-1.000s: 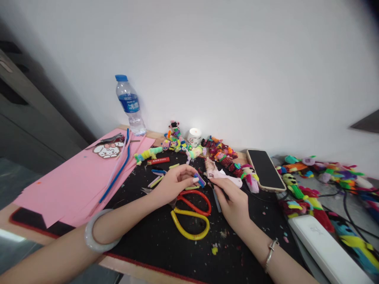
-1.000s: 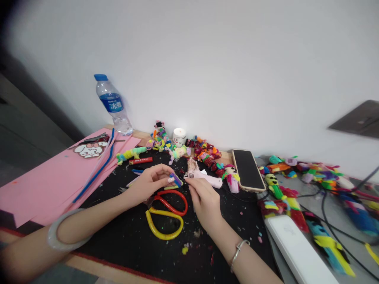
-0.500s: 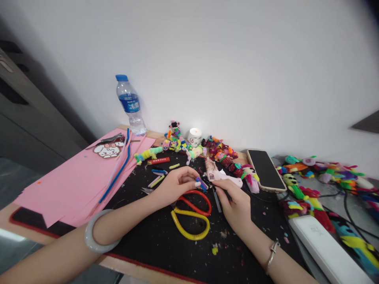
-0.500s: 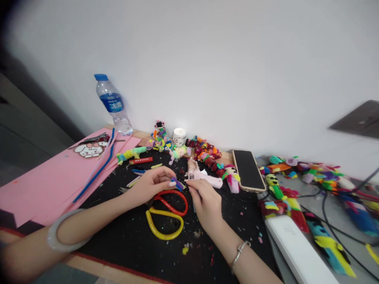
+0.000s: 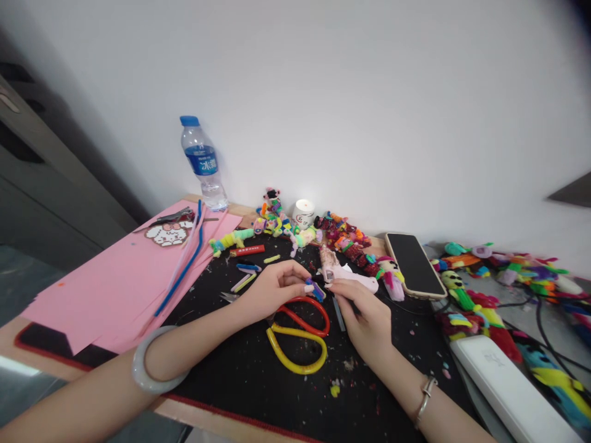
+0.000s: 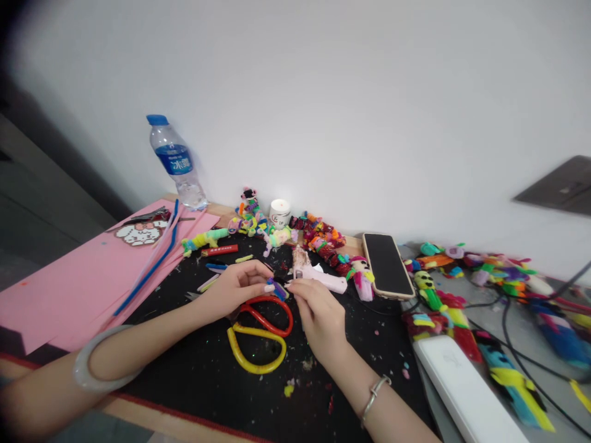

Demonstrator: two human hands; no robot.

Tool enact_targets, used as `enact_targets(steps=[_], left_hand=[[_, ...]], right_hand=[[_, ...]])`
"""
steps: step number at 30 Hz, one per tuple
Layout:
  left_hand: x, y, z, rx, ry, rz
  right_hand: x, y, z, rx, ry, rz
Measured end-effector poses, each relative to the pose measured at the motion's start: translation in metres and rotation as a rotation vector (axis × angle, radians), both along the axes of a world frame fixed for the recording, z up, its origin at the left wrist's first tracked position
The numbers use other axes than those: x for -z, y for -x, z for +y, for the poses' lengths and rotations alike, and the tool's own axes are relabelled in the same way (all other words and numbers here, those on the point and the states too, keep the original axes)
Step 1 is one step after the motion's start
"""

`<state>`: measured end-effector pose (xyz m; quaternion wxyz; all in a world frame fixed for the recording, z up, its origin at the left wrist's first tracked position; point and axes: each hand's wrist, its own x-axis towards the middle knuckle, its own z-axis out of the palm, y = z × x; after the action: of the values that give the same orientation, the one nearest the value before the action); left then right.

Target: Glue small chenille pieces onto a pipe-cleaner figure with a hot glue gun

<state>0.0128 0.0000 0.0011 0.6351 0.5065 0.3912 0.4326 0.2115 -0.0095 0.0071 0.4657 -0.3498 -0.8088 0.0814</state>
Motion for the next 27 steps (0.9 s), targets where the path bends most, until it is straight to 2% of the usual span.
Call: enact_targets(steps=[10, 16, 23, 27], left_hand=[[-0.0036, -0.0015, 0.0009, -0.022, -0.012, -0.027], [-0.0028, -0.0001, 0.0002, -0.031, -0.078, -0.005], [-0.0055, -0.0002, 0.0007, -0.076, -0.032, -0.033], [-0.0074, -0.0007, -0.0007, -0.059, -0.001, -0.058]], right_hand=[[-0.0027, 0.0005, -0.0001, -0.094, 0.017, 0.021], [-0.0056, 0.0011, 0.0003, -0.13, 0.036, 0.008], [-0.0043, -0.0011, 0.001, -0.032, 0.052, 0.003], [-0.0028, -0.001, 0.003, -0.02, 0.034, 0.017]])
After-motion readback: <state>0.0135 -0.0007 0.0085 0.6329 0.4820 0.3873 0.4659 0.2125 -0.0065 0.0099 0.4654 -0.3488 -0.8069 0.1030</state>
